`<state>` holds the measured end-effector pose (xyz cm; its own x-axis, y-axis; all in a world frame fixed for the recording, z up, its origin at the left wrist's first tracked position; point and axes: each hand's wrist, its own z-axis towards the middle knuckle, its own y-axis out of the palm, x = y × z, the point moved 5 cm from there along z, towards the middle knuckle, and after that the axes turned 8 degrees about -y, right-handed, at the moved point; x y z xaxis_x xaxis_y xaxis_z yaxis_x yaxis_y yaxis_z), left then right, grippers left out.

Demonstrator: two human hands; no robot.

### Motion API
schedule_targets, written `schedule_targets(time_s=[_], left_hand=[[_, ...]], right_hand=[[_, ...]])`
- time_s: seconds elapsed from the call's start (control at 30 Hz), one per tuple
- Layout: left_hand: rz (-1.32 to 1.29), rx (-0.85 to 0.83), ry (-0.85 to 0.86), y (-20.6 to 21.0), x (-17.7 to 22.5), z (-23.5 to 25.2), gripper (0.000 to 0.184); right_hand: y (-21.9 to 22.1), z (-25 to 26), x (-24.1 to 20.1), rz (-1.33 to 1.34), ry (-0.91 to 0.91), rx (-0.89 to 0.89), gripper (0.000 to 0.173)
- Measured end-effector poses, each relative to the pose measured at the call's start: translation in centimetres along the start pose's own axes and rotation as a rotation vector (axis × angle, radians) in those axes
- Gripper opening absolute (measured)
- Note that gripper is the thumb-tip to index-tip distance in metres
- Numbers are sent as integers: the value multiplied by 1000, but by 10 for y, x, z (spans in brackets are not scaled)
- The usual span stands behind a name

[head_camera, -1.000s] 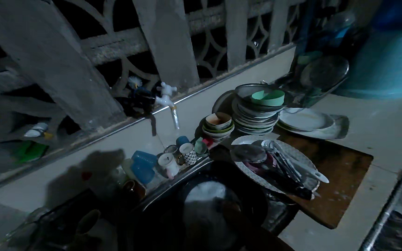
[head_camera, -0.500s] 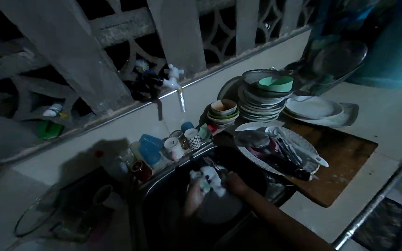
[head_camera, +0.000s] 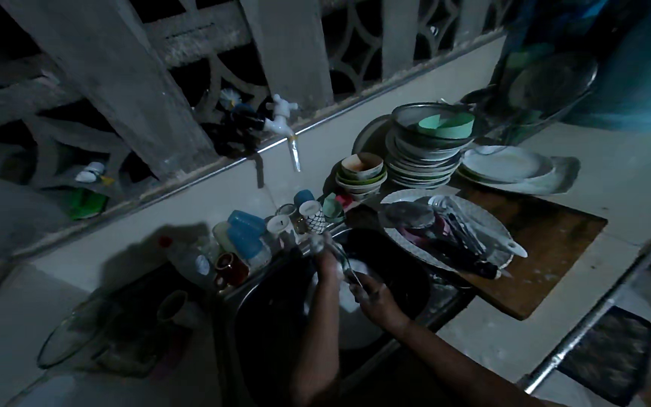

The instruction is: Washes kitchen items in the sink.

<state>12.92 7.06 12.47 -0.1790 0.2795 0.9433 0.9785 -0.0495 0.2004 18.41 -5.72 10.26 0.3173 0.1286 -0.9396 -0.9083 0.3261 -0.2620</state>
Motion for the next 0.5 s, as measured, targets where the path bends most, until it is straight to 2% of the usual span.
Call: schedule_targets(time_s=[0.07, 0.13, 0.27, 0.33, 0.4, 0.43, 0.5], left_hand=[[65, -10, -24, 0, 5, 0, 31], [89, -8, -37, -4, 4, 6, 37], [-90, -3, -101, -20, -3, 22, 37], [-230, -80, -95, -13, -7, 17, 23], [-353, -243, -133, 2, -13, -2, 27], [-332, -253, -133, 9, -14, -12, 29], [-122, -128, -80, 15, -10, -25, 33]], right_hand=[[-9, -1, 0, -24, -5, -36, 38], [-21, -2, 4, -63, -48, -89, 38], [-37, -4, 12, -11, -102, -102, 35], [-33, -1, 15, 145, -6, -43, 32], [-22, 4, 20, 283, 132, -24, 30], [-14, 6, 22, 345, 204, -34, 29], [1, 6, 24, 411, 302, -33, 32]])
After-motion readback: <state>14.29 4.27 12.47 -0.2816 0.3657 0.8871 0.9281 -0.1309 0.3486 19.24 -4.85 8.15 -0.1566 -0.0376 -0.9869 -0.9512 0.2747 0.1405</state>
